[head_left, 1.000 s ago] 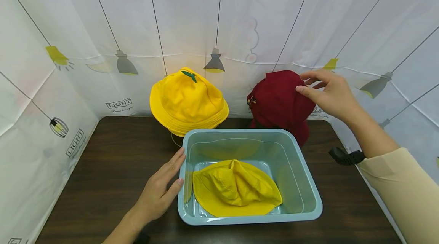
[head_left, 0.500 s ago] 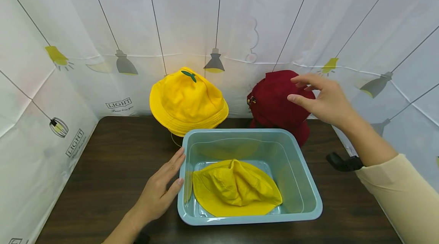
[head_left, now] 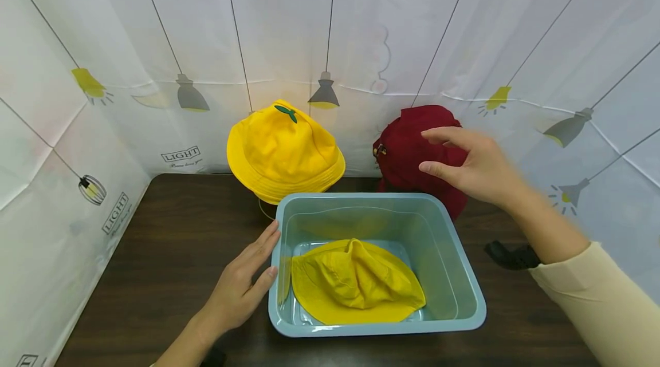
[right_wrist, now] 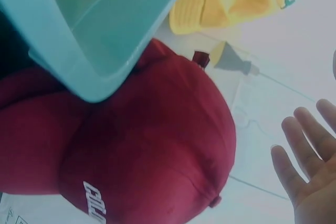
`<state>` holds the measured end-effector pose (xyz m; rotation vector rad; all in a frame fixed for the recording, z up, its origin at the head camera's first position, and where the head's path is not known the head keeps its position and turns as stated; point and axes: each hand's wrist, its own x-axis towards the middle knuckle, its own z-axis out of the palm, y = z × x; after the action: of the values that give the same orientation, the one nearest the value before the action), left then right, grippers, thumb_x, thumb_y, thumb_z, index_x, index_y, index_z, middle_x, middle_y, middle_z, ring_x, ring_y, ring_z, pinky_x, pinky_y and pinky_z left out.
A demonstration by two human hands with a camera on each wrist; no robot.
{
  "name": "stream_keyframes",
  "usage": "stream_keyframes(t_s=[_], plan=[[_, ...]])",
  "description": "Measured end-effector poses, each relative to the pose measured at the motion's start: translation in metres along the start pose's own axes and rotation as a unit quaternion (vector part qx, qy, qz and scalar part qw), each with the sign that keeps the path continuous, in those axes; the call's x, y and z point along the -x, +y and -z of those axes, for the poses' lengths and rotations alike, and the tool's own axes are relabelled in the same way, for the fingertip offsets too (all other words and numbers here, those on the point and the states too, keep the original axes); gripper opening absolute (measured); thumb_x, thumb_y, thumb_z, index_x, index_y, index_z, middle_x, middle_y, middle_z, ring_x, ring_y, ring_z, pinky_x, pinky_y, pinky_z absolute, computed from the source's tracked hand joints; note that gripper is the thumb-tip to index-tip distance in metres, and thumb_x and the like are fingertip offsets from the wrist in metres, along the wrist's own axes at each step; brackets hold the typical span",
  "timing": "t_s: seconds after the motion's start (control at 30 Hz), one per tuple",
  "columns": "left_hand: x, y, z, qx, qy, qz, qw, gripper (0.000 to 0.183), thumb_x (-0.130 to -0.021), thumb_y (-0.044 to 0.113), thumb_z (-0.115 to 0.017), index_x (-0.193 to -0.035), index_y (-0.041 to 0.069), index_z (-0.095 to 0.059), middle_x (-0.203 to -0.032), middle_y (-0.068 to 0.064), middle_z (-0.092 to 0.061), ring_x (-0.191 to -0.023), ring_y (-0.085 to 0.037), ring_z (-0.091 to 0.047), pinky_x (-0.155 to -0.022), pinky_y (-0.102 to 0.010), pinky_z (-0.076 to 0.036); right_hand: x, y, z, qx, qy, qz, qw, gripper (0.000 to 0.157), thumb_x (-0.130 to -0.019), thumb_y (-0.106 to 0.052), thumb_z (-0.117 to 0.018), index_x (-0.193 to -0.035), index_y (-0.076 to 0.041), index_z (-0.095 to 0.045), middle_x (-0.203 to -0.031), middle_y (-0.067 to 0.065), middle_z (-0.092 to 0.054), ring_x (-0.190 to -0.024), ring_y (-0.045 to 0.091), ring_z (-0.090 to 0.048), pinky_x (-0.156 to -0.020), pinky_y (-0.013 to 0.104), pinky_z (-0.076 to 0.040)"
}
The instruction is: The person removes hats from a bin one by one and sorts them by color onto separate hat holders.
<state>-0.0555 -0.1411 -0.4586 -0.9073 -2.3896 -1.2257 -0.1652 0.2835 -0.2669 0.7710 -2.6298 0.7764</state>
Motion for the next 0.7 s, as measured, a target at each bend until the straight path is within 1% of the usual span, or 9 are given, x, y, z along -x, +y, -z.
stream_keyframes(t_s=[0.1,0.17,0.23,0.33,0.4,0.47,0.53,0.63,0.7], plan=[[0.000,0.000,0.000,-0.001,0.001,-0.001,1.0000,0.064,-0.099,0.004,-0.060,-0.161,0.005,-0.040,-0.169,-0.012,-0.033,-0.152,-0.026,-0.039,-0.122,-0.022,-0.025,0.002,-0.003,-0.006,0.008,-0.005,0.013,1.000,0.056,-0.084,-0.011,-0.088,-0.136,-0.010,-0.068,-0.131,0.007,-0.071,-0.116,0.029,-0.068,-0.099,0.025,-0.053],[0.000,-0.001,0.000,-0.001,0.000,0.001,1.0000,0.064,-0.100,0.005,-0.060,-0.161,0.006,-0.040,-0.169,-0.011,-0.033,-0.152,-0.026,-0.039,-0.123,-0.023,-0.025,0.002,-0.004,-0.010,0.007,-0.008,0.024,1.000,0.057,-0.082,-0.010,-0.089,-0.135,-0.008,-0.068,-0.131,0.007,-0.071,-0.116,0.028,-0.068,-0.099,0.035,-0.057],[0.000,-0.001,0.000,-0.002,0.000,0.003,1.0000,0.064,-0.100,0.005,-0.059,-0.161,0.006,-0.040,-0.170,-0.011,-0.033,-0.152,-0.026,-0.039,-0.123,-0.023,-0.025,0.004,-0.006,-0.013,0.001,-0.013,0.030,0.999,0.058,-0.081,-0.009,-0.090,-0.135,-0.008,-0.068,-0.131,0.007,-0.071,-0.117,0.027,-0.067,-0.099,0.040,-0.057],[0.000,-0.002,0.000,-0.003,-0.003,0.007,1.0000,0.064,-0.101,0.006,-0.059,-0.162,0.007,-0.039,-0.170,-0.010,-0.032,-0.152,-0.026,-0.038,-0.123,-0.023,-0.024,0.005,-0.009,-0.018,-0.010,-0.028,0.036,0.999,0.059,-0.080,-0.010,-0.090,-0.135,-0.007,-0.068,-0.133,0.007,-0.070,-0.121,0.028,-0.065,-0.099,0.056,-0.055],[0.000,-0.002,0.000,-0.003,-0.005,0.010,0.9999,0.064,-0.101,0.006,-0.059,-0.162,0.008,-0.039,-0.170,-0.009,-0.032,-0.152,-0.026,-0.038,-0.123,-0.023,-0.025,0.006,-0.011,-0.022,-0.016,-0.040,0.040,0.998,0.060,-0.080,-0.011,-0.091,-0.136,-0.008,-0.067,-0.134,0.006,-0.070,-0.123,0.028,-0.064,-0.099,0.059,-0.054],[0.000,-0.001,0.000,-0.003,-0.006,0.012,0.9999,0.064,-0.101,0.006,-0.059,-0.162,0.008,-0.039,-0.170,-0.009,-0.032,-0.152,-0.026,-0.038,-0.122,-0.023,-0.025,0.007,-0.012,-0.025,-0.020,-0.049,0.050,0.997,0.061,-0.080,-0.012,-0.091,-0.136,-0.008,-0.067,-0.134,0.007,-0.070,-0.122,0.028,-0.064,-0.098,0.058,-0.055],[0.000,-0.001,0.000,-0.003,-0.006,0.013,0.9999,0.064,-0.101,0.006,-0.059,-0.162,0.008,-0.039,-0.170,-0.009,-0.032,-0.152,-0.026,-0.038,-0.122,-0.023,-0.025,0.008,-0.014,-0.028,-0.022,-0.054,0.062,0.996,0.063,-0.079,-0.012,-0.092,-0.136,-0.008,-0.067,-0.134,0.007,-0.070,-0.118,0.027,-0.066,-0.095,0.054,-0.057],[0.000,-0.001,0.000,-0.002,-0.004,0.012,0.9999,0.064,-0.100,0.006,-0.059,-0.162,0.007,-0.040,-0.170,-0.009,-0.032,-0.152,-0.026,-0.039,-0.122,-0.023,-0.025,0.009,-0.017,-0.032,-0.031,-0.060,0.076,0.995,0.063,-0.079,-0.011,-0.092,-0.136,-0.008,-0.067,-0.132,0.006,-0.070,-0.111,0.026,-0.067,-0.092,0.043,-0.059],[0.000,-0.001,0.000,-0.002,-0.002,0.010,0.9999,0.064,-0.100,0.005,-0.059,-0.161,0.007,-0.040,-0.170,-0.010,-0.032,-0.152,-0.026,-0.039,-0.122,-0.023,-0.025,0.009,-0.019,-0.034,-0.038,-0.065,0.078,0.994,0.064,-0.079,-0.011,-0.092,-0.137,-0.009,-0.066,-0.133,0.006,-0.070,-0.110,0.025,-0.067,-0.090,0.036,-0.059]])
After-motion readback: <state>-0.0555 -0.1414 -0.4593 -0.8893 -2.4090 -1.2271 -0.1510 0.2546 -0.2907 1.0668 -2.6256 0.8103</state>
